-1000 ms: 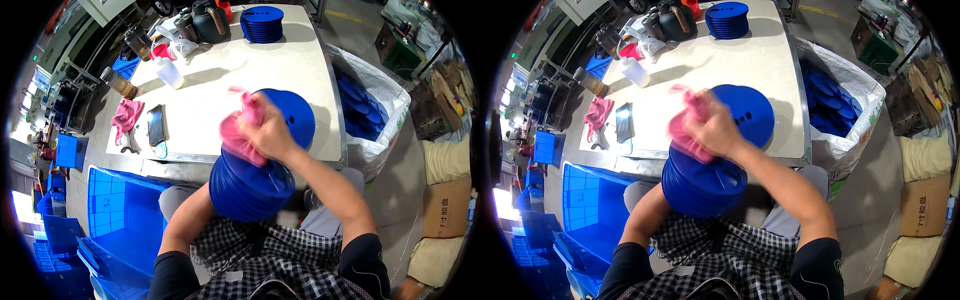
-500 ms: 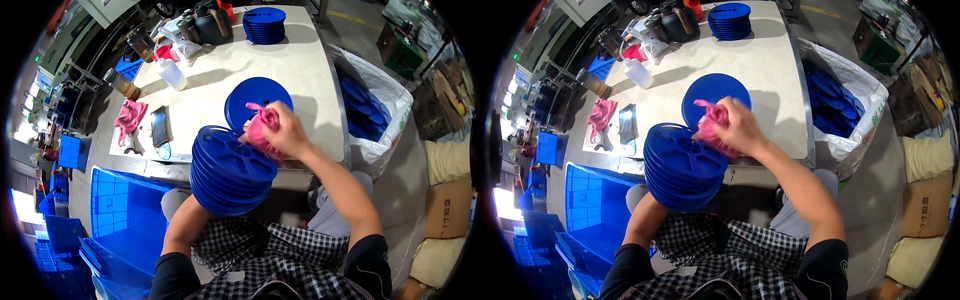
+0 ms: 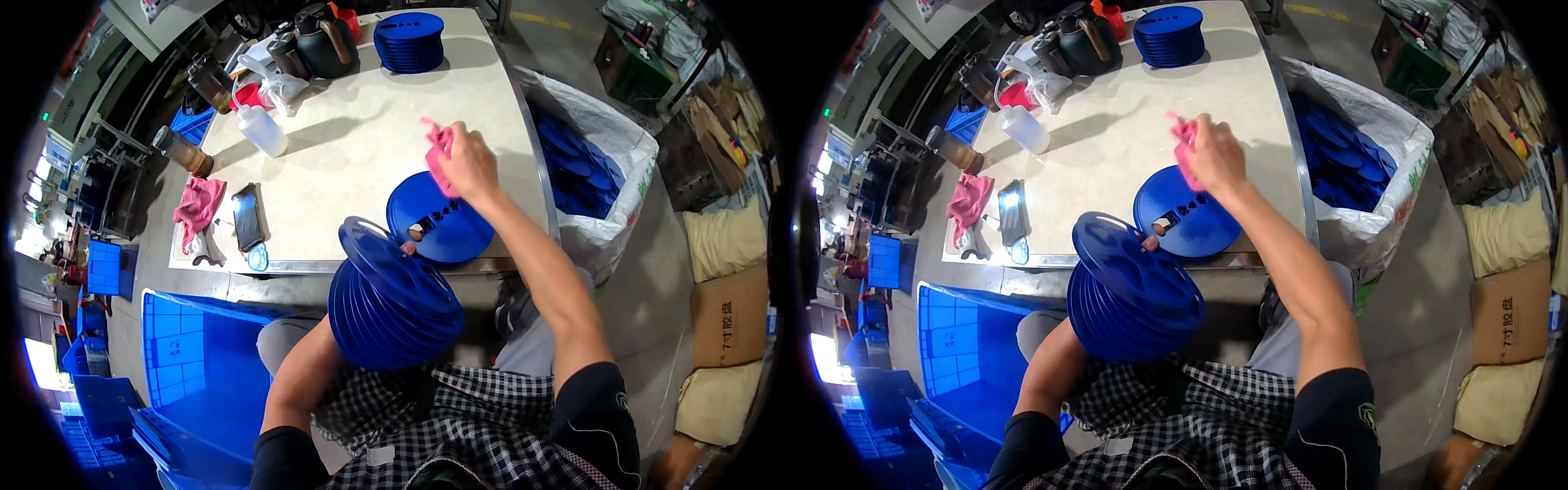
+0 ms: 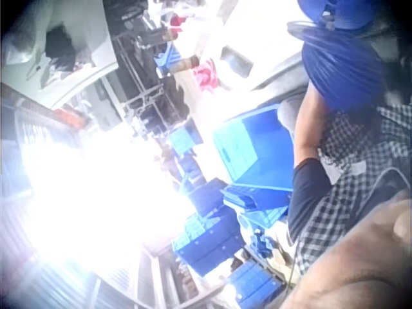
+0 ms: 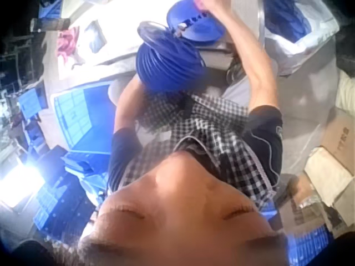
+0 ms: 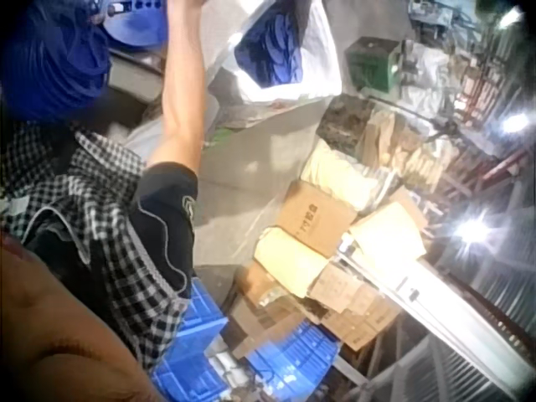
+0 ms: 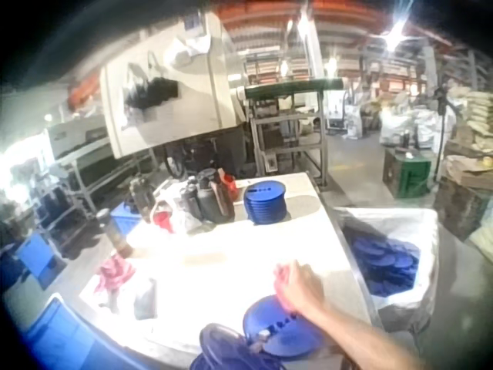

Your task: The person wipes blue plastic circular parts with a pink cloth, stacking them on the table. They place the stack into a blue crate, then handle a small pink pouch and a transparent strip before resuming wiping more blue parts.

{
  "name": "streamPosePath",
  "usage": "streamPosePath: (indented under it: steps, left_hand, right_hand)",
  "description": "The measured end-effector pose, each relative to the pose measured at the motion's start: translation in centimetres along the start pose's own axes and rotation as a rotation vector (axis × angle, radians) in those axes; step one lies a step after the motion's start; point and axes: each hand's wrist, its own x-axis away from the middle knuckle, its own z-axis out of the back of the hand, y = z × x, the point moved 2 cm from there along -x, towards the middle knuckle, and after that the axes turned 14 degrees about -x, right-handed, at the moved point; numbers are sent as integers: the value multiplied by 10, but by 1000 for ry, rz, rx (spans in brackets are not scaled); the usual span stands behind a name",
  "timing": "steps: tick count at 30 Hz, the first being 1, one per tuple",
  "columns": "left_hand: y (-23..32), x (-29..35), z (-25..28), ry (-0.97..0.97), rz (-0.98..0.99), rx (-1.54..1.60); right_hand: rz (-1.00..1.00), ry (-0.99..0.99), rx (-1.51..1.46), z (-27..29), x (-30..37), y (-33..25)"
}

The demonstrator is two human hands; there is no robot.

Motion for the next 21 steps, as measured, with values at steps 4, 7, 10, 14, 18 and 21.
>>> streamPosePath:
  steps: [4, 7, 10, 14, 18, 21]
  left_hand:
    - [-1, -14, 0, -17, 4, 58]
    - [5, -11, 1, -1, -3, 72]
    - [6, -6, 7, 21, -7, 85]
    - [4, -7, 8, 20, 2, 93]
    - [1, -9, 7, 30, 14, 84]
    - [-2, -14, 4, 27, 8, 92]
  right_hand:
    - [449, -217, -465, 12, 68, -46]
    - [36, 4, -57, 25, 33, 16]
    - [44, -14, -35, 28, 44, 1]
    - [479, -182, -370, 20, 83, -44]
    - [-41, -26, -128, 21, 15, -12]
    - [374, -103, -423, 3, 37, -50]
